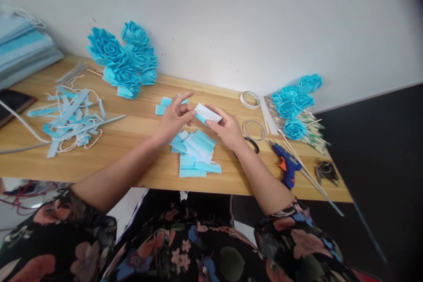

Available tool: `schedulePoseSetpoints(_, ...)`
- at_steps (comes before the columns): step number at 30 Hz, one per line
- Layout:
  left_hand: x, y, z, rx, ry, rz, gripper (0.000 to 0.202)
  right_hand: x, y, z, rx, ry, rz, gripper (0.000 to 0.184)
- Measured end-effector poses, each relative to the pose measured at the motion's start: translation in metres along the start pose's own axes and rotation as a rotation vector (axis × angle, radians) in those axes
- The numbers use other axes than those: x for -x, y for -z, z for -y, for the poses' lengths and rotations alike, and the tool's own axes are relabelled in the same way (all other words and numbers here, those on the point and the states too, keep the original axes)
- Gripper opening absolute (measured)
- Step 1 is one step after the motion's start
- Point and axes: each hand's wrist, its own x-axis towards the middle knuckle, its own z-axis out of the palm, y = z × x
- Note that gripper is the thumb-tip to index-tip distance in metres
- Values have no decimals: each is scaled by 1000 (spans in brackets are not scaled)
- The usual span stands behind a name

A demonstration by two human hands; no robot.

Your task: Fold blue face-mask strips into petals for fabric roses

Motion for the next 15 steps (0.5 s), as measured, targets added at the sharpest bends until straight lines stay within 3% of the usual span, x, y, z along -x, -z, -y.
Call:
schedulePoseSetpoints(3, 2, -1, -2, 25, 83, 56, 56, 0, -1, 1, 5, 3, -66, 52)
schedulePoseSetpoints(6, 6, -3, -4, -91, 150, 139, 36, 1, -2, 1, 14, 24, -75, 50)
schedulePoseSetpoints(10, 9, -5, -5, -230, 174, 79, 27, 2, -5, 0, 33, 41, -65, 50)
schedulePoseSetpoints(15, 8, -6, -6, -224, 198, 40, 28, 2, -7, 2, 67, 13, -91, 49)
